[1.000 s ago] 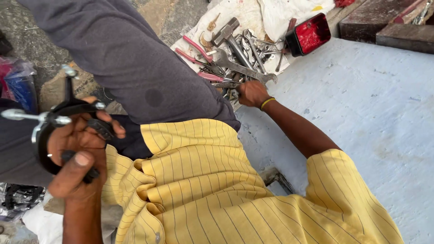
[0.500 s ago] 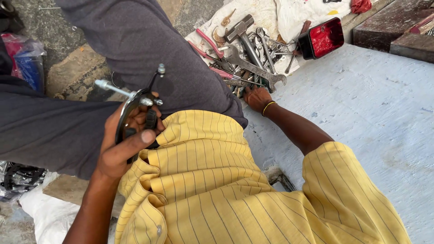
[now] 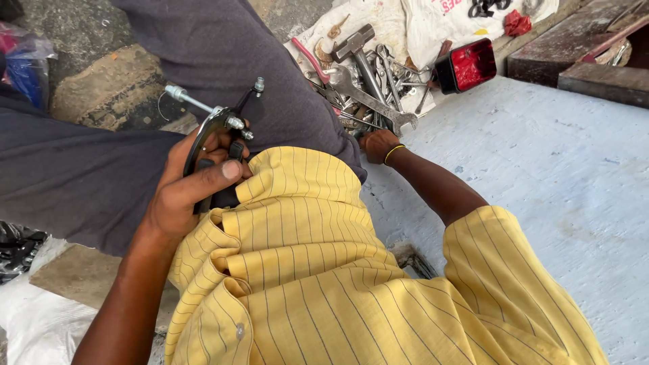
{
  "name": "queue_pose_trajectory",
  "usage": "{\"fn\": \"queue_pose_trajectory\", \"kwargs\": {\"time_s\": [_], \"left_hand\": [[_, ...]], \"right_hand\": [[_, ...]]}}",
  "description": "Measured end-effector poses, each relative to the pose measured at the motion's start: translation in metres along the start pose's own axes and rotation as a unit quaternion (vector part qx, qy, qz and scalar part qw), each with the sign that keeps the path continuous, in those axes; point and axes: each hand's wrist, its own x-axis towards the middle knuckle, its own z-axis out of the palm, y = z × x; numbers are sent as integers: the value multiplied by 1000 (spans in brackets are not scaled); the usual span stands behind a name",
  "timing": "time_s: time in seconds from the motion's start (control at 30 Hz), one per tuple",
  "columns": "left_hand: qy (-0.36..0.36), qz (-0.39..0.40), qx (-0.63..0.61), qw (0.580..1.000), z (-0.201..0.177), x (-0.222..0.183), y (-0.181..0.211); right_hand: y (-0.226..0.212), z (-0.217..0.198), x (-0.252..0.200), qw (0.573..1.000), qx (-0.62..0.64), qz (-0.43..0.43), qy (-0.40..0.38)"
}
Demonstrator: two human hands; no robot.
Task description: Assembling and adjusting a bicycle brake caliper using a wrench and brake cables.
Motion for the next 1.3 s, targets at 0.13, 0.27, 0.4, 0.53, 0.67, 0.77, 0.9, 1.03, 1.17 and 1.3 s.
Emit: {"fn": "queue_pose_trajectory", "kwargs": {"time_s": [0.13, 0.27, 0.4, 0.53, 0.67, 0.77, 0.9, 1.03, 1.17, 1.3], "left_hand": [[14, 33, 45, 998, 0, -4, 9], [56, -2, 58, 997, -8, 0, 12], [15, -72, 31, 997, -16, 7, 3], [-10, -69, 7, 998, -15, 11, 0], [15, -63, 8, 998, -13, 11, 5], [32, -60, 3, 998, -10, 11, 1], [42, -65, 40, 996, -6, 14, 5], [59, -66, 108, 990, 3, 19, 7], [84, -59, 139, 985, 2, 16, 4], [79, -46, 132, 987, 1, 18, 1]], "right_hand": [[7, 9, 16, 999, 38, 15, -23], [1, -29, -11, 999, 30, -17, -24], [-23, -79, -28, 968, 241, -63, 43], [4, -100, -19, 874, 470, -81, 89], [-3, -201, -67, 675, 735, 18, -65], [-37, -296, -123, 668, 741, -61, 33], [-109, -388, -204, 889, 391, -21, 239], [-143, -406, -230, 918, 256, -126, 276], [-153, -406, -224, 914, 194, -144, 327], [-153, -401, -219, 894, 154, -184, 379]]}}
